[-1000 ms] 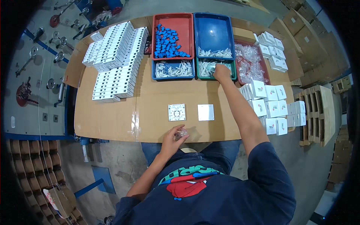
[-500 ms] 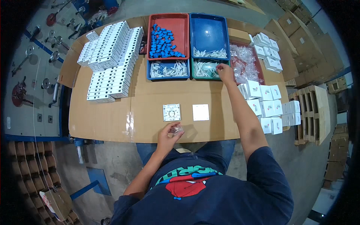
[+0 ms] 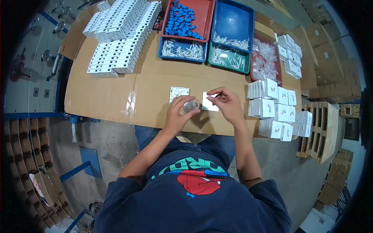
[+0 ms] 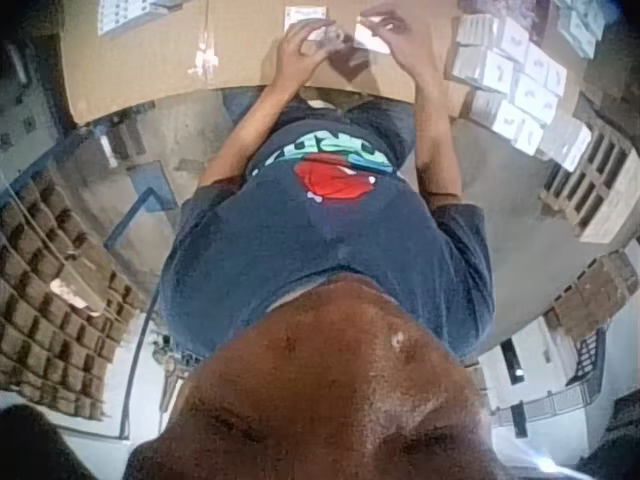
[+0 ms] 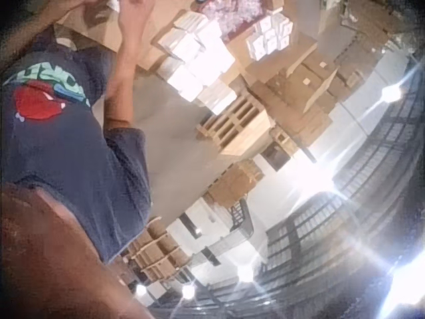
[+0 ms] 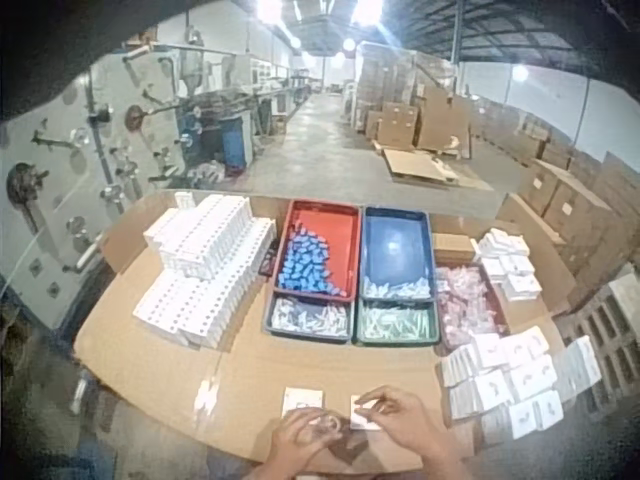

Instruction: Picking up small components, placing them in a plastic bag, and then placing the bag into a small white box.

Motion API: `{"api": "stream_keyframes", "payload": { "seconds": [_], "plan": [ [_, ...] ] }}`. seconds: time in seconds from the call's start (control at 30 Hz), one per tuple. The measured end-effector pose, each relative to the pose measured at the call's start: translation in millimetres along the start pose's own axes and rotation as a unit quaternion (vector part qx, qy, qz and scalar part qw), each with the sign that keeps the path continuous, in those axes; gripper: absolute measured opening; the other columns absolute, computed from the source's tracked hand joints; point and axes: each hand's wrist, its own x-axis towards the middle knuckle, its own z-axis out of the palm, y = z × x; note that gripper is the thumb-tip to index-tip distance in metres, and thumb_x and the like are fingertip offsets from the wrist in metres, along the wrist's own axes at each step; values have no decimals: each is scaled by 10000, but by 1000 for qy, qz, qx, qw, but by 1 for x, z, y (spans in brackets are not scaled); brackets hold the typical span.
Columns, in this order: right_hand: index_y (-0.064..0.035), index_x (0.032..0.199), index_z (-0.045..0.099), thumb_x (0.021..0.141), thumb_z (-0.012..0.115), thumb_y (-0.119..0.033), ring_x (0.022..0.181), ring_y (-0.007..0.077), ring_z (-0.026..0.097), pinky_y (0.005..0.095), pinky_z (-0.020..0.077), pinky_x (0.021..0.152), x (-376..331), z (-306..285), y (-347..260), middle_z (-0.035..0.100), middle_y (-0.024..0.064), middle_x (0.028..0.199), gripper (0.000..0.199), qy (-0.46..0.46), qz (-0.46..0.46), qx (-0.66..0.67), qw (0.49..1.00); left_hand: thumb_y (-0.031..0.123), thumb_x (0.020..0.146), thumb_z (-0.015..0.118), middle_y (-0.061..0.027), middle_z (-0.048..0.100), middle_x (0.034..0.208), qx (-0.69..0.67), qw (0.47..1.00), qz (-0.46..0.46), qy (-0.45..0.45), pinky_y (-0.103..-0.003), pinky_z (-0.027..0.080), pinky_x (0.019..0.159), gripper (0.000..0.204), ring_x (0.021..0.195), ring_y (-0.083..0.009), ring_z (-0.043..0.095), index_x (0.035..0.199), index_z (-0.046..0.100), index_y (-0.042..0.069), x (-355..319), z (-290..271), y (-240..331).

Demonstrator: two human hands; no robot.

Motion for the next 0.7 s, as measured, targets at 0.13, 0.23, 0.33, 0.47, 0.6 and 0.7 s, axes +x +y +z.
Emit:
{"api": "stream_keyframes", "payload": {
  "seconds": [0.13,0.23,0.33,0.47,0.6,0.7],
  "plan": [
    [-51,1064,731,882,778,-65,848,70,623,204,461,657,-12,18,-3,706,27,1128,188,-8,-81,-94,992,188,800,858,-116,703,1192,-23,999,7,-26,-396,481,1029,456,1167,-284,628,1212,720,51,1,5,4],
    [-65,1072,747,899,766,-91,876,78,630,210,459,656,-17,20,-1,696,28,1155,176,-22,-87,-122,988,202,893,785,-120,707,1185,-84,995,-17,-51,-400,487,1020,402,1128,-269,648,1249,698,38,-3,9,6],
    [-71,1059,756,921,735,-96,898,89,636,216,460,658,-20,19,-8,689,25,1177,141,-38,-83,-123,988,247,1030,628,-138,704,1183,-234,961,-114,-93,-389,499,1017,377,1094,-248,674,1315,644,0,-8,13,4],
    [-63,1041,753,936,704,-81,909,92,636,218,459,662,-21,15,-17,693,21,1166,118,-90,-90,-118,985,374,1140,364,-160,703,1151,-470,833,-259,-138,-365,523,989,512,1018,-234,702,1342,587,-40,-14,14,-9],
    [-50,1038,723,944,684,-67,885,92,640,227,464,644,-13,7,-18,706,26,1123,103,-125,-74,-145,979,440,1136,316,-160,710,1128,-496,803,-273,-185,-352,537,933,568,977,-219,701,1313,601,-18,-11,9,-8],
    [-41,1037,706,950,677,-79,797,123,636,260,468,615,-12,5,-26,707,45,1021,100,-121,-64,-149,979,452,1131,331,-154,712,1113,-474,801,-290,-223,-347,541,891,561,929,-211,696,1288,612,-9,-7,5,2]
  ]
}}
